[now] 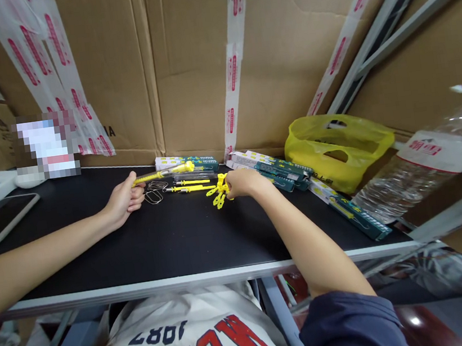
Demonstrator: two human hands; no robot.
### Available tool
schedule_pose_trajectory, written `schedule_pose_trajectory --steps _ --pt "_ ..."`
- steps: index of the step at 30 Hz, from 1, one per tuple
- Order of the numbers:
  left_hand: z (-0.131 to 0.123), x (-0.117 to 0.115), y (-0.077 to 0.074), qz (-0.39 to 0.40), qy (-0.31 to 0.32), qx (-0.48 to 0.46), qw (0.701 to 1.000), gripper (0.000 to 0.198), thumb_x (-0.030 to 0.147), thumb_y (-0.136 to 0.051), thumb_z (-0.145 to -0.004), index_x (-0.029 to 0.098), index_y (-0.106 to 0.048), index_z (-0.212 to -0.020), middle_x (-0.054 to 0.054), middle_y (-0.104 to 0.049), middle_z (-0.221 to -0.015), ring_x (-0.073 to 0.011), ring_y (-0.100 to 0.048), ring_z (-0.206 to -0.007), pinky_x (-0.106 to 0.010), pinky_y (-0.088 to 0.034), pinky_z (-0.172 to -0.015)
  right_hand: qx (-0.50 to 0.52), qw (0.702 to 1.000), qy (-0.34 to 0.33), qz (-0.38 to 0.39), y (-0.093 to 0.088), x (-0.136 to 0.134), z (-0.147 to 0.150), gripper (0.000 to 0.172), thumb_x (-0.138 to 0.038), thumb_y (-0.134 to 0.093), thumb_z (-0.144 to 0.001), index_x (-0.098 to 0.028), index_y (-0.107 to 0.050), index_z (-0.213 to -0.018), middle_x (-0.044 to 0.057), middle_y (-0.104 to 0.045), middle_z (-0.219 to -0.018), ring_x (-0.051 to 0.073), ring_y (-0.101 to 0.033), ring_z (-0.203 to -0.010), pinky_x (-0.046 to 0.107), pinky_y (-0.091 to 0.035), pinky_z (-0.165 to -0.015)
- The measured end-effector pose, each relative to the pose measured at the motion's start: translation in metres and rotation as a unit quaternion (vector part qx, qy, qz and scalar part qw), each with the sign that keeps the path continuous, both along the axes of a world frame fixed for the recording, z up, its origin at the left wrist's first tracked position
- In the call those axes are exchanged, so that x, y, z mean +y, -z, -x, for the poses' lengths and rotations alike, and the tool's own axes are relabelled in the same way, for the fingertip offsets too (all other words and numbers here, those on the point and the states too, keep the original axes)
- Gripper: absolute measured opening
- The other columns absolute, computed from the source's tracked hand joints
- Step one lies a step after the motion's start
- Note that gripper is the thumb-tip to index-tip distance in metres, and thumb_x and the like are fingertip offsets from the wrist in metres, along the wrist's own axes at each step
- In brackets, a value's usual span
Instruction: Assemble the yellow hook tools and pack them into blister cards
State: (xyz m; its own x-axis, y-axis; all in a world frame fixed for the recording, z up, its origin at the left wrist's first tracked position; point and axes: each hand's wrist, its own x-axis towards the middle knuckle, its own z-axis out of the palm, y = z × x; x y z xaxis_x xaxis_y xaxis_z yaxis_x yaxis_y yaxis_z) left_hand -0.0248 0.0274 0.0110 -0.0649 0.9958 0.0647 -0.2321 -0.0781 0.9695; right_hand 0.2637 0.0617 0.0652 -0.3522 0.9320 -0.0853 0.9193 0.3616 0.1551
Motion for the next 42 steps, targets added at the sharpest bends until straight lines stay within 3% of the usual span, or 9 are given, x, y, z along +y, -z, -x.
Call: schedule_pose_trajectory --steps 4,7,9,11,13,15,26,42 --pt "-0.001 -0.001 0.000 -0.003 0.002 0.000 1.000 0.035 0.039 -0.039 -0.096 0.016 -0.047 -0.071 0.011 -0.022 -0.043 -0.0025 -0.017 -0.030 -0.013 -0.013 -0.030 0.017 0.999 0.017 0.036 -0.006 -0.001 -0.005 0.013 -0.028 -0.069 -0.069 -0.016 -0.067 -0.064 0.006 -0.066 -0.062 0.019 -0.061 -0.056 0.028 -0.038 -0.048" --pt "-0.001 -0.001 0.000 -0.003 0.000 0.001 1.000 0.035 0.040 -0.039 -0.096 0.016 -0.047 -0.071 0.011 -0.023 -0.043 -0.0025 -0.017 -0.030 -0.013 -0.013 -0.030 0.162 0.986 -0.004 0.030 -0.015 0.000 -0.013 0.015 -0.030 -0.070 -0.070 -0.016 -0.066 -0.068 0.004 -0.062 -0.058 0.015 -0.055 -0.047 0.027 -0.041 -0.042" --pt "-0.001 -0.001 0.001 -0.005 0.000 0.004 1.000 0.035 0.041 -0.042 -0.095 0.016 -0.047 -0.071 0.011 -0.023 -0.044 -0.0023 -0.017 -0.030 -0.013 -0.013 -0.030 0.342 0.938 -0.055 0.003 -0.019 0.000 -0.014 0.021 -0.035 -0.071 -0.071 -0.016 -0.064 -0.076 0.003 -0.063 -0.064 0.013 -0.056 -0.050 0.026 -0.045 -0.041" --pt "0.000 -0.001 0.001 -0.008 0.000 0.006 1.000 0.035 0.042 -0.043 -0.094 0.017 -0.047 -0.071 0.011 -0.024 -0.044 -0.0022 -0.017 -0.031 -0.013 -0.013 -0.031 0.503 0.857 -0.115 0.000 -0.020 -0.002 -0.009 0.028 -0.039 -0.073 -0.071 -0.016 -0.061 -0.083 0.003 -0.064 -0.071 0.013 -0.059 -0.057 0.025 -0.051 -0.045" --pt "0.000 -0.001 0.002 -0.011 -0.001 0.008 1.000 0.035 0.043 -0.043 -0.094 0.017 -0.046 -0.071 0.011 -0.024 -0.044 -0.0022 -0.018 -0.031 -0.013 -0.013 -0.031 0.586 0.794 -0.158 0.018 -0.017 -0.005 0.001 0.034 -0.041 -0.075 -0.069 -0.016 -0.059 -0.085 0.003 -0.063 -0.073 0.013 -0.060 -0.062 0.025 -0.054 -0.049" --pt "-0.001 -0.001 0.002 -0.011 -0.002 0.009 1.000 0.035 0.043 -0.043 -0.094 0.017 -0.046 -0.072 0.011 -0.024 -0.045 -0.0022 -0.018 -0.031 -0.013 -0.013 -0.031 0.611 0.770 -0.179 0.039 -0.012 -0.008 0.011 0.036 -0.040 -0.077 -0.067 -0.017 -0.056 -0.084 0.002 -0.062 -0.073 0.012 -0.061 -0.063 0.025 -0.055 -0.051" --pt "-0.002 -0.003 0.000 -0.010 -0.001 0.017 1.000 0.035 0.041 -0.041 -0.095 0.017 -0.046 -0.071 0.011 -0.023 -0.044 -0.0025 -0.017 -0.031 -0.014 -0.013 -0.031 0.610 0.764 -0.197 0.074 -0.003 -0.010 0.022 0.041 -0.040 -0.079 -0.064 -0.019 -0.051 -0.084 0.000 -0.059 -0.074 0.011 -0.058 -0.063 0.023 -0.053 -0.047" --pt "-0.001 -0.002 0.003 -0.028 -0.001 0.023 0.999 0.035 0.041 -0.041 -0.095 0.017 -0.047 -0.071 0.010 -0.023 -0.046 -0.0027 -0.017 -0.032 -0.014 -0.013 -0.032 0.582 0.791 -0.185 0.049 -0.003 -0.013 0.023 0.037 -0.043 -0.076 -0.068 -0.018 -0.053 -0.083 0.000 -0.059 -0.069 0.012 -0.057 -0.058 0.022 -0.050 -0.043"
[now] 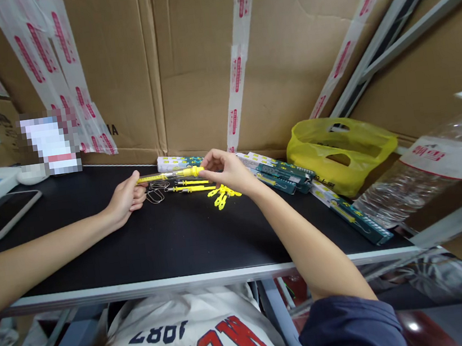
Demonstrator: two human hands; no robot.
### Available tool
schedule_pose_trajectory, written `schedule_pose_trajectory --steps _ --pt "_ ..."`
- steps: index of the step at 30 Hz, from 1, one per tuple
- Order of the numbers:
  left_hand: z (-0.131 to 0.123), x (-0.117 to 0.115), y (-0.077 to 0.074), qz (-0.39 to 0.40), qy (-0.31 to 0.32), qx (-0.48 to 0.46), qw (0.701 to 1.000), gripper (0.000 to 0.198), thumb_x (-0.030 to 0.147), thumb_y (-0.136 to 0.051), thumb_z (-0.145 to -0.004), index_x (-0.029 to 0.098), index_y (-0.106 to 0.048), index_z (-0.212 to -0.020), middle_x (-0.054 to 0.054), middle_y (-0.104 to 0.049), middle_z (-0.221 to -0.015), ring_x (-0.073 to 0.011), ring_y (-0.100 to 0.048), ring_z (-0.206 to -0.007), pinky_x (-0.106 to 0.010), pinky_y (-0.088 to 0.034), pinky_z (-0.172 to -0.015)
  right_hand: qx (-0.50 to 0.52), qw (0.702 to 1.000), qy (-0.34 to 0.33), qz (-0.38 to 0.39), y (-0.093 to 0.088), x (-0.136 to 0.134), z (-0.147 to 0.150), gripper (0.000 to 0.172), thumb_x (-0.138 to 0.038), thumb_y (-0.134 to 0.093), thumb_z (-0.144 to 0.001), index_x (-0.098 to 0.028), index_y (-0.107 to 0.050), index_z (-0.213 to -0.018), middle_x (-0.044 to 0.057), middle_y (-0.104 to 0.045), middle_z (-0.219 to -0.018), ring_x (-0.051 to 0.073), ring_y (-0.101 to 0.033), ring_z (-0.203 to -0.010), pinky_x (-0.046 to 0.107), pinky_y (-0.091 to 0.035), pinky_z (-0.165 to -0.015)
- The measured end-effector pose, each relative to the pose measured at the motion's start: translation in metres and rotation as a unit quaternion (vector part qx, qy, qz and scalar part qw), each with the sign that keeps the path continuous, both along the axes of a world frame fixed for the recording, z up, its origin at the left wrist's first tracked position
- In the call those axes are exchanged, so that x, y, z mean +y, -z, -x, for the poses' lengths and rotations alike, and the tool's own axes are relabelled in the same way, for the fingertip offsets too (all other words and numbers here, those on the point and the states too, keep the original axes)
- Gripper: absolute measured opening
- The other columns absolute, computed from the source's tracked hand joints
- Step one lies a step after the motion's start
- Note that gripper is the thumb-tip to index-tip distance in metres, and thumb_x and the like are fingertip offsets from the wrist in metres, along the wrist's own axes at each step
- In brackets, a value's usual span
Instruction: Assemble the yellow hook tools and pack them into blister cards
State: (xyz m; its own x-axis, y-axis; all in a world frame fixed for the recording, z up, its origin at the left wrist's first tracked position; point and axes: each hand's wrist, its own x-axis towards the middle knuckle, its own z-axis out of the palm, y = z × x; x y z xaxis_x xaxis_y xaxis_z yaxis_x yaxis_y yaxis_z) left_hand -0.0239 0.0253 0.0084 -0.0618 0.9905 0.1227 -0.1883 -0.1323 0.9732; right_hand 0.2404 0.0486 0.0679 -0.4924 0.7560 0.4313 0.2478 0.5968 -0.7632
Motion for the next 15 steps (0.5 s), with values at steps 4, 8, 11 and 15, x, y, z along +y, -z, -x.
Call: schedule_pose_trajectory --steps 4,8,11,15 --pt "0.0003 0.0006 0.0005 -0.004 0.000 0.001 1.000 0.034 0.041 -0.041 -0.095 0.017 -0.047 -0.071 0.010 -0.023 -0.046 -0.0026 -0.017 -0.032 -0.014 -0.012 -0.032 -0.015 1.000 0.001 0.002 0.0009 0.0011 -0.0006 0.036 -0.047 -0.071 -0.074 -0.017 -0.054 -0.083 0.002 -0.061 -0.070 0.010 -0.055 -0.055 0.021 -0.049 -0.040" --pt "0.0001 0.0010 0.0006 -0.005 0.000 0.002 1.000 0.034 0.041 -0.041 -0.095 0.017 -0.047 -0.071 0.011 -0.023 -0.046 -0.0026 -0.017 -0.032 -0.015 -0.012 -0.032 -0.033 0.999 0.012 0.006 0.0020 0.0013 -0.0008 0.035 -0.050 -0.065 -0.079 -0.017 -0.054 -0.081 0.002 -0.062 -0.069 0.009 -0.054 -0.052 0.018 -0.047 -0.038" --pt "-0.0001 0.0012 0.0005 -0.001 -0.004 -0.002 1.000 0.035 0.042 -0.041 -0.095 0.017 -0.047 -0.071 0.011 -0.022 -0.045 -0.0026 -0.017 -0.032 -0.015 -0.012 -0.032 -0.038 0.999 0.018 0.011 0.0023 0.0004 0.0000 0.036 -0.052 -0.062 -0.081 -0.017 -0.053 -0.081 0.002 -0.062 -0.068 0.008 -0.053 -0.052 0.017 -0.046 -0.037" --pt "0.0013 0.0019 -0.0004 -0.002 -0.007 -0.002 1.000 0.036 0.041 -0.041 -0.095 0.016 -0.048 -0.071 0.011 -0.022 -0.045 -0.0023 -0.017 -0.032 -0.014 -0.012 -0.032 -0.033 0.999 0.012 0.011 0.0015 -0.0011 0.0014 0.037 -0.054 -0.061 -0.081 -0.017 -0.052 -0.081 0.002 -0.062 -0.069 0.008 -0.053 -0.052 0.017 -0.046 -0.037"
